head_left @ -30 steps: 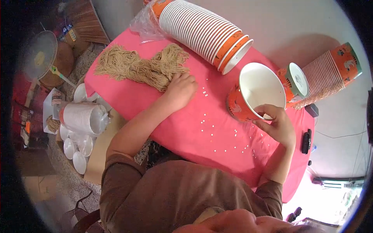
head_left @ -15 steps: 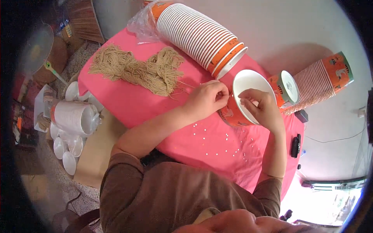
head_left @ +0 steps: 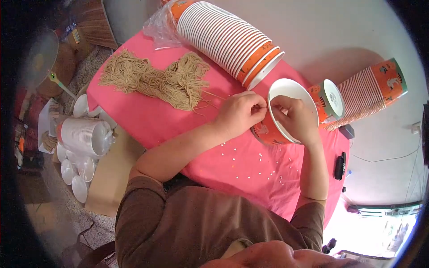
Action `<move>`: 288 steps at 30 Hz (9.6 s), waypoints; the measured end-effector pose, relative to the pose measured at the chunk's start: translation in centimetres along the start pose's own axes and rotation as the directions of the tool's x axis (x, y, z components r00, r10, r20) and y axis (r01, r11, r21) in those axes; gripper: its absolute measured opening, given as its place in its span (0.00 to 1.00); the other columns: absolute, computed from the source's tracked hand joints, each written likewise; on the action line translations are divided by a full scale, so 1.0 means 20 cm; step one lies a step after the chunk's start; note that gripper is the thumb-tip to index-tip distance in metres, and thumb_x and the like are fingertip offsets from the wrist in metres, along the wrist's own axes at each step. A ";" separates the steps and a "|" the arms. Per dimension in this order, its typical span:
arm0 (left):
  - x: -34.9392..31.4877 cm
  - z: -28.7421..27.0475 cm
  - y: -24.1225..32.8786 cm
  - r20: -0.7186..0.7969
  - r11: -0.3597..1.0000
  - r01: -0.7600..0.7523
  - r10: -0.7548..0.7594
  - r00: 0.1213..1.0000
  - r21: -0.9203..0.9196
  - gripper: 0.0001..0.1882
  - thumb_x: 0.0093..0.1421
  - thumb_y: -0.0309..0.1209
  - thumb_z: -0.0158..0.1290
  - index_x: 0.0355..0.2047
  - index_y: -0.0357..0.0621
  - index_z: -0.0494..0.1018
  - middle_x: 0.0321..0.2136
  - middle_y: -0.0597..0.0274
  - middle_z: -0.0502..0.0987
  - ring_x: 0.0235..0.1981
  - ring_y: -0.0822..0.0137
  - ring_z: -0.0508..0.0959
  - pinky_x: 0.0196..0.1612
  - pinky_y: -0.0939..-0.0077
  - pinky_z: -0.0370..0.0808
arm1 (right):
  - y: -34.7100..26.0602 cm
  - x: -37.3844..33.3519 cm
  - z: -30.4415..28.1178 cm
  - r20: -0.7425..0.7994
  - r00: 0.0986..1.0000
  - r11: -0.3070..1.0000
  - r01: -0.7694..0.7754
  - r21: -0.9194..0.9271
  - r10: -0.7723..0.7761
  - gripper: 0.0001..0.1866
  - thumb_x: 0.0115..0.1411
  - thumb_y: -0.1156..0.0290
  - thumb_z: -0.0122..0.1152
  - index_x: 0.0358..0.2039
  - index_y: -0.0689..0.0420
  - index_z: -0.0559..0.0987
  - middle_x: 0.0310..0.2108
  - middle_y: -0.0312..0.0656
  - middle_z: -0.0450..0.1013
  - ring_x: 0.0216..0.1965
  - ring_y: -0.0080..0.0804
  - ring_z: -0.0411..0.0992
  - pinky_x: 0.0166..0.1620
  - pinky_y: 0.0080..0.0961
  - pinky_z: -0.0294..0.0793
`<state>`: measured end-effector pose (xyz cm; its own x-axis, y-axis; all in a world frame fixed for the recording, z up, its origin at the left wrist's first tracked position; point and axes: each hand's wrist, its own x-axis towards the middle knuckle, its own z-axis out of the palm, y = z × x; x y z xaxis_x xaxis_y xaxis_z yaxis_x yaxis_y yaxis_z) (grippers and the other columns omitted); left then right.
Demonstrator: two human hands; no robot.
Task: Secure rubber bands around paper tubs as part of a packaging process.
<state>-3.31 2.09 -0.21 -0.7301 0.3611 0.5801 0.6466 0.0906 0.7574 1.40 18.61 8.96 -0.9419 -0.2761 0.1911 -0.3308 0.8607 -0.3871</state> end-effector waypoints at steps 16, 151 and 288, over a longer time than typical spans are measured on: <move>-0.20 -0.48 -0.09 0.249 0.968 0.200 -0.159 0.955 -0.151 0.07 0.60 0.24 0.52 0.38 0.36 0.76 0.33 0.62 0.80 0.34 0.74 0.78 0.37 0.80 0.75 | 0.31 -0.59 -0.50 -0.610 0.737 0.679 -0.609 -0.410 0.291 0.05 0.58 0.71 0.51 0.29 0.59 0.72 0.24 0.53 0.68 0.24 0.45 0.71 0.30 0.37 0.70; -0.07 -0.10 -0.02 0.411 0.613 0.479 -0.261 0.874 -0.628 0.04 0.60 0.27 0.54 0.32 0.40 0.73 0.21 0.72 0.71 0.19 0.82 0.67 0.21 0.86 0.65 | -0.07 -0.19 0.06 -0.357 0.859 0.930 0.331 -0.161 -0.367 0.10 0.45 0.84 0.61 0.29 0.62 0.73 0.24 0.46 0.70 0.25 0.45 0.70 0.28 0.35 0.69; 0.13 -0.20 0.35 0.514 0.786 0.412 -0.143 0.846 -0.460 0.12 0.64 0.29 0.50 0.44 0.35 0.74 0.29 0.66 0.76 0.22 0.82 0.70 0.25 0.85 0.69 | -0.02 -0.18 -0.13 -0.151 0.988 0.059 0.149 0.987 0.039 0.07 0.63 0.74 0.49 0.34 0.64 0.74 0.17 0.43 0.71 0.12 0.28 0.66 0.18 0.20 0.65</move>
<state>-1.53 -0.13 7.79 -0.5960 0.7697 0.2286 0.1057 -0.2071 0.9726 5.01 20.37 10.85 -0.9347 -0.1741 0.3099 -0.2164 -0.4130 -0.8847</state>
